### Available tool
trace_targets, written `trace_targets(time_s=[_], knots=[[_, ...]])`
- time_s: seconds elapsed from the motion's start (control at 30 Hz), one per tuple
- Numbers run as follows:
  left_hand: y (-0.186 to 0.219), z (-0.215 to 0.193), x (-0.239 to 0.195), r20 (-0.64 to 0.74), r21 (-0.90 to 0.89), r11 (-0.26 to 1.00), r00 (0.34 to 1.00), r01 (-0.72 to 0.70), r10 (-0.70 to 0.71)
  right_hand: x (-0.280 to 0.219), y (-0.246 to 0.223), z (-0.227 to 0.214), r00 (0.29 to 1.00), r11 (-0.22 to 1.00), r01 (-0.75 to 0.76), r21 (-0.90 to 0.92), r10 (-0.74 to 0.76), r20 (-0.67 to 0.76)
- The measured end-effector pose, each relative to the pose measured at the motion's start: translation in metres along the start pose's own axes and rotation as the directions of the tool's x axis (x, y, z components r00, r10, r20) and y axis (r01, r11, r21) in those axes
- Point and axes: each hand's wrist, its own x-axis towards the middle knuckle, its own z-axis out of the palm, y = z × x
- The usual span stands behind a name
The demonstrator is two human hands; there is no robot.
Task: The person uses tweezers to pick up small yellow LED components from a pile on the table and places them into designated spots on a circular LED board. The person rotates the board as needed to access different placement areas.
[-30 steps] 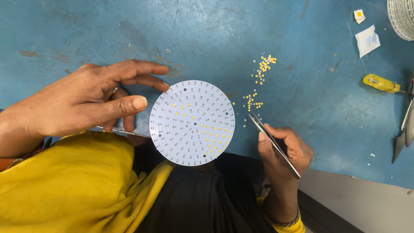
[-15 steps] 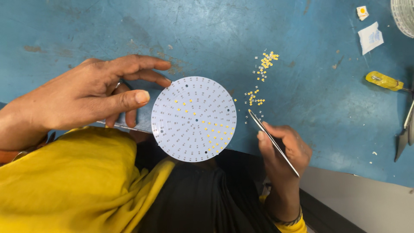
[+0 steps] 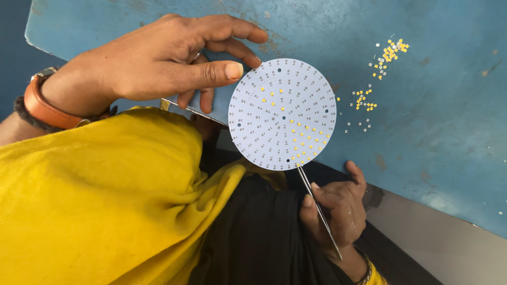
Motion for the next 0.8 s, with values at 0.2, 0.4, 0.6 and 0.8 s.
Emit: trace_targets(time_s=[0.2,0.4,0.6,0.8], knots=[[-0.002,0.0,0.001,0.007,-0.01,1.0,1.0,-0.001,0.001,0.002,-0.002,-0.001,1.0,1.0,-0.006,-0.014,0.006,0.03],[-0.004,-0.001,0.0,0.013,-0.022,1.0,1.0,-0.011,0.011,-0.003,0.004,-0.003,0.999,1.0,-0.008,-0.005,0.008,0.038],[0.002,-0.003,-0.004,-0.023,-0.257,0.965,0.998,-0.061,0.057,0.007,0.018,-0.033,0.856,0.568,-0.252,0.783,0.508,-0.093],[0.011,-0.021,-0.014,-0.051,-0.313,0.946,0.993,0.082,-0.103,0.035,0.029,-0.056,0.796,0.006,-0.337,0.941,0.537,0.281]])
